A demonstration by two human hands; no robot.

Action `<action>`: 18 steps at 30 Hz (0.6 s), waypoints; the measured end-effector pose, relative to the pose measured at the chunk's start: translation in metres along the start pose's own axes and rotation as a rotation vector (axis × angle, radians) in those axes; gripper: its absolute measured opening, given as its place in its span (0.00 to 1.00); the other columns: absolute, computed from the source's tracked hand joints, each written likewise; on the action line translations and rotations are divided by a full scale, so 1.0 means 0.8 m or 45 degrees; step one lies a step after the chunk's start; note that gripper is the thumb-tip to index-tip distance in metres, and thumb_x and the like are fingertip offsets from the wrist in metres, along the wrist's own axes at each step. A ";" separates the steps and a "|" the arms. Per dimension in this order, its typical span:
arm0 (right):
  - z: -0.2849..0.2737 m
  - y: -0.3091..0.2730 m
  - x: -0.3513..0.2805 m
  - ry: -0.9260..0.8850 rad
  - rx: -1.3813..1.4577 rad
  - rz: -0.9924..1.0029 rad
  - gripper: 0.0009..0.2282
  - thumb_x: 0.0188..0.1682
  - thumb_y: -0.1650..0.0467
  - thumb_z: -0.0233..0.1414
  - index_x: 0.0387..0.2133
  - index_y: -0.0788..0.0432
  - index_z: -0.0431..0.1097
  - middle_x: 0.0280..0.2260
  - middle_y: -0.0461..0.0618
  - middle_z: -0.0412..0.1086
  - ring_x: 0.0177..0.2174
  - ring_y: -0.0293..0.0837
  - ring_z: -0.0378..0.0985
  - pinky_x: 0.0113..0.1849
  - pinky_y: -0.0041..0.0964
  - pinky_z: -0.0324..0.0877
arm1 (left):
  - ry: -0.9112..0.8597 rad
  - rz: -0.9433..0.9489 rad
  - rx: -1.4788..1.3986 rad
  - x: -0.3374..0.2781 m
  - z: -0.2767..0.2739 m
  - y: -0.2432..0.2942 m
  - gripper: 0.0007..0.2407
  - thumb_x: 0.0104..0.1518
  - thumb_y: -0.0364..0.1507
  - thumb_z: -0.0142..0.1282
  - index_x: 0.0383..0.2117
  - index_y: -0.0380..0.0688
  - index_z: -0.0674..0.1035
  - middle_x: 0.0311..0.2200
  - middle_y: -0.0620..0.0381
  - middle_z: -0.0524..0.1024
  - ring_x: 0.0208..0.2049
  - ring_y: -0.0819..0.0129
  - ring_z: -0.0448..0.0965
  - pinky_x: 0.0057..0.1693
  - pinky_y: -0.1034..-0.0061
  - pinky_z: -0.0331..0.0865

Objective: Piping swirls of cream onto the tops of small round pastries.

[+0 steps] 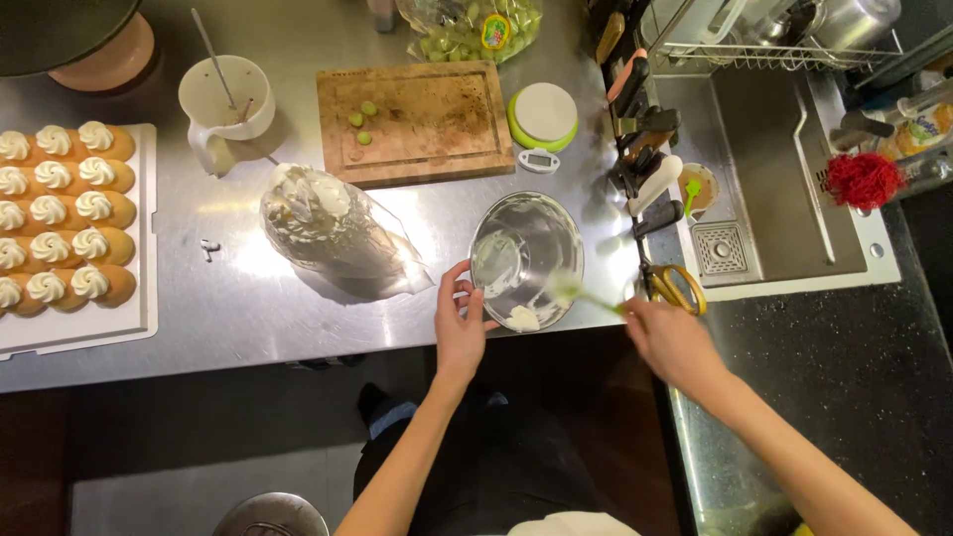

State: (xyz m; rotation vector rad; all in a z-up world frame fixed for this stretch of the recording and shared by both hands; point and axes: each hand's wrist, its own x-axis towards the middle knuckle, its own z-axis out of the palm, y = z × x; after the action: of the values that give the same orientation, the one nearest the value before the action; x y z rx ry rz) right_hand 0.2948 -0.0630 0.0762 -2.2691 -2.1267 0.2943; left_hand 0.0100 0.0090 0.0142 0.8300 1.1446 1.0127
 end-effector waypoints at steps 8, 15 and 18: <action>0.000 -0.028 -0.010 -0.588 1.126 0.447 0.11 0.54 0.67 0.53 0.40 0.64 0.76 0.18 0.44 0.66 0.17 0.35 0.62 0.21 0.30 0.56 | 0.080 -0.074 -0.222 0.016 0.009 -0.019 0.19 0.63 0.20 0.46 0.61 0.51 0.67 0.42 0.57 0.65 0.41 0.68 0.75 0.42 0.69 0.85; 0.033 -0.096 -0.011 -0.432 2.173 0.721 0.14 0.55 0.68 0.50 0.51 0.61 0.71 0.25 0.44 0.68 0.15 0.27 0.54 0.17 0.22 0.48 | 0.022 -0.322 -0.569 0.067 -0.054 -0.067 0.16 0.66 0.32 0.43 0.60 0.51 0.69 0.47 0.48 0.75 0.46 0.59 0.77 0.43 0.59 0.81; 0.042 -0.221 0.016 0.131 1.741 0.338 0.14 0.56 0.70 0.49 0.54 0.61 0.65 0.37 0.49 0.73 0.31 0.33 0.68 0.33 0.25 0.64 | -0.071 -0.400 -0.597 0.055 -0.096 -0.084 0.17 0.65 0.33 0.47 0.60 0.47 0.69 0.52 0.50 0.73 0.52 0.60 0.76 0.50 0.58 0.82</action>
State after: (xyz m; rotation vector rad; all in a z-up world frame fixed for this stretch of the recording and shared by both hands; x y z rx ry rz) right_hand 0.1160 -0.0415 0.0664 -1.5545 -0.9081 1.1379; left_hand -0.0462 0.0294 -0.0796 0.2911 0.9026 0.9342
